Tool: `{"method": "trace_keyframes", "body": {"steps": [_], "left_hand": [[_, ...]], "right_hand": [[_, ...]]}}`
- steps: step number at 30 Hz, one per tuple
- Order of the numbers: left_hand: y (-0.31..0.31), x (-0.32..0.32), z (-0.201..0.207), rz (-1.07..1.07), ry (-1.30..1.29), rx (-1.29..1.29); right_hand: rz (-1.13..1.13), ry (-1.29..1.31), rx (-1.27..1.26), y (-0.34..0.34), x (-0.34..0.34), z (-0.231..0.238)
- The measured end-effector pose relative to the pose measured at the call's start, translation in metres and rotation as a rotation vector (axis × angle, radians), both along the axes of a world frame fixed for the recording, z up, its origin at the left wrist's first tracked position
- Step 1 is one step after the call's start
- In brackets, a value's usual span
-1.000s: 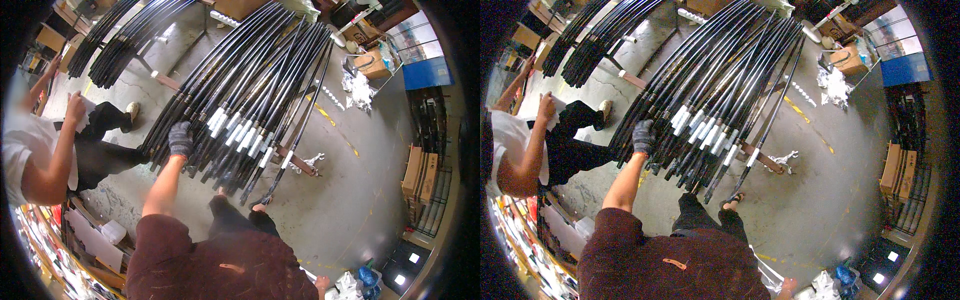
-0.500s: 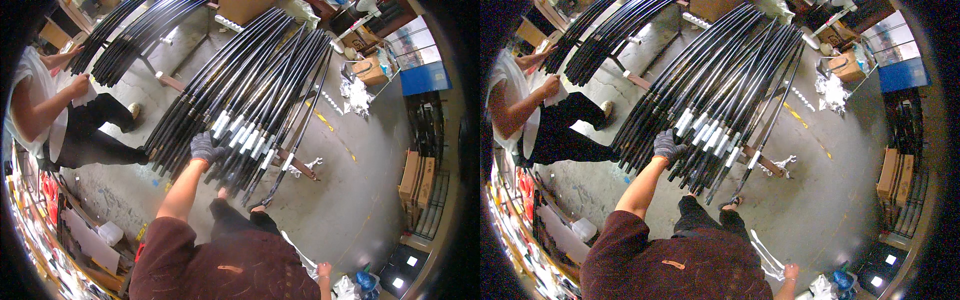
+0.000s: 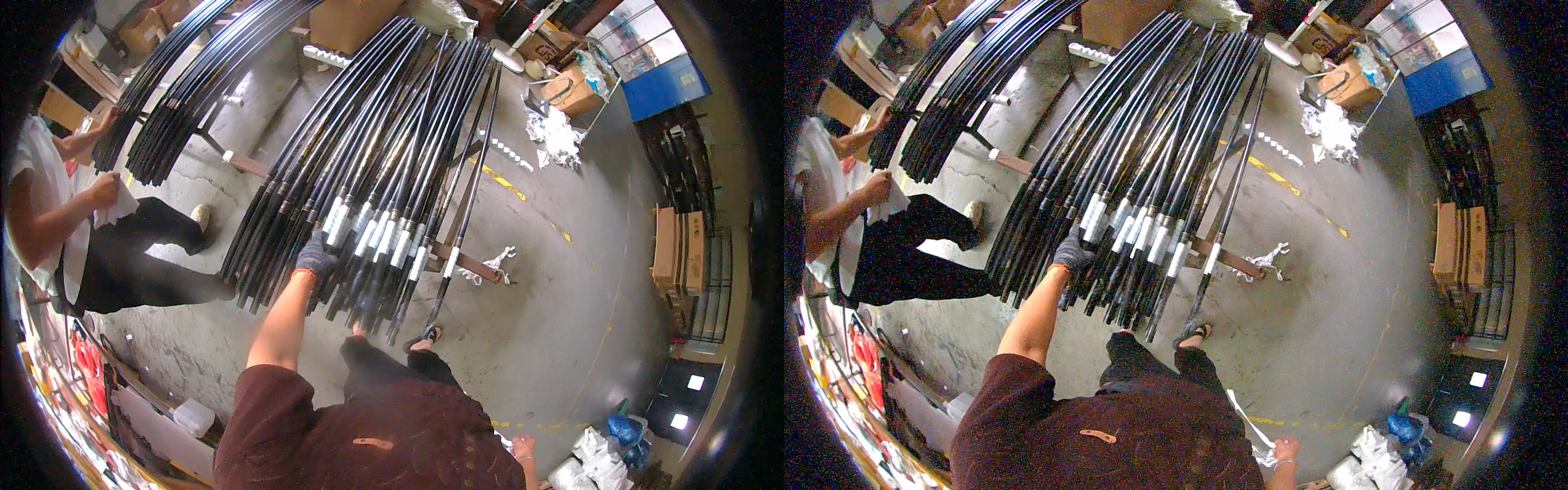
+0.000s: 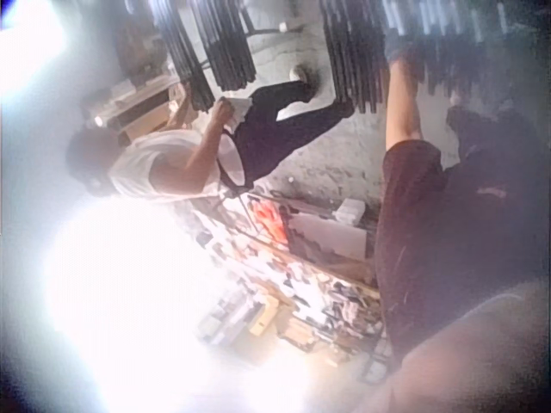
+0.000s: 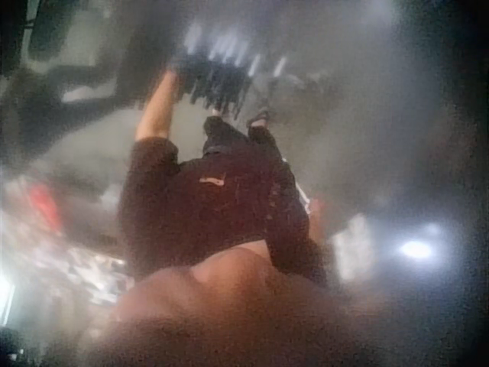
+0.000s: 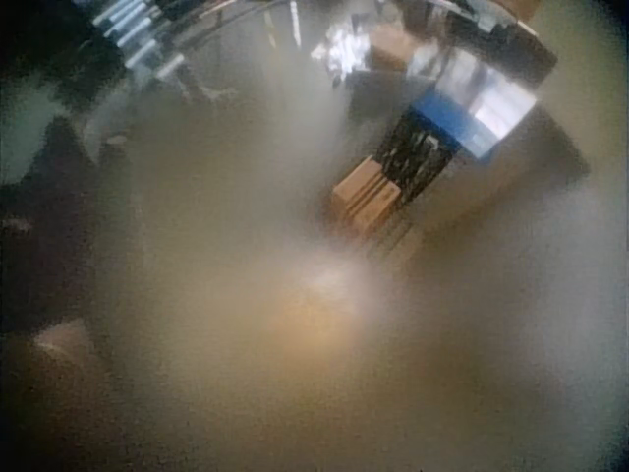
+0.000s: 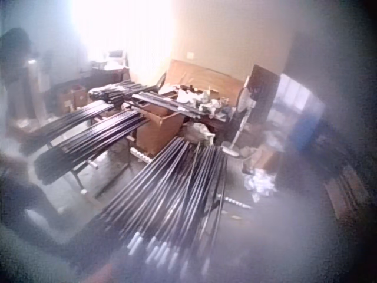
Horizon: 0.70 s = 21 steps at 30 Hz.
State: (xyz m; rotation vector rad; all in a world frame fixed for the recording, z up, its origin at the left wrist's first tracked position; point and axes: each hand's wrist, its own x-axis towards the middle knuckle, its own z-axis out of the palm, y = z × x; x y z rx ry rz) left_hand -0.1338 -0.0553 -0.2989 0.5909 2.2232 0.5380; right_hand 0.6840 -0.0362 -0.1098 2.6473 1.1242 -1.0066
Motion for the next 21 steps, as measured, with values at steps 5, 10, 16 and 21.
{"method": "trace_keyframes", "body": {"steps": [5, 10, 16, 21], "left_hand": [[0.011, 0.016, 0.052, 0.007, 0.067, -0.153], [0.002, 0.037, 0.052, 0.038, 0.281, -0.008], [0.002, 0.051, 0.06, -0.023, 0.315, 0.008], [0.005, 0.056, 0.054, -0.068, 0.371, 0.035]], "right_hand": [[0.068, -0.042, -0.067, -0.016, -0.008, -0.004], [0.015, -0.04, 0.02, -0.018, -0.021, -0.008], [0.075, 0.008, -0.009, -0.017, -0.007, -0.026], [0.072, 0.071, 0.015, -0.018, -0.008, -0.037]]}}
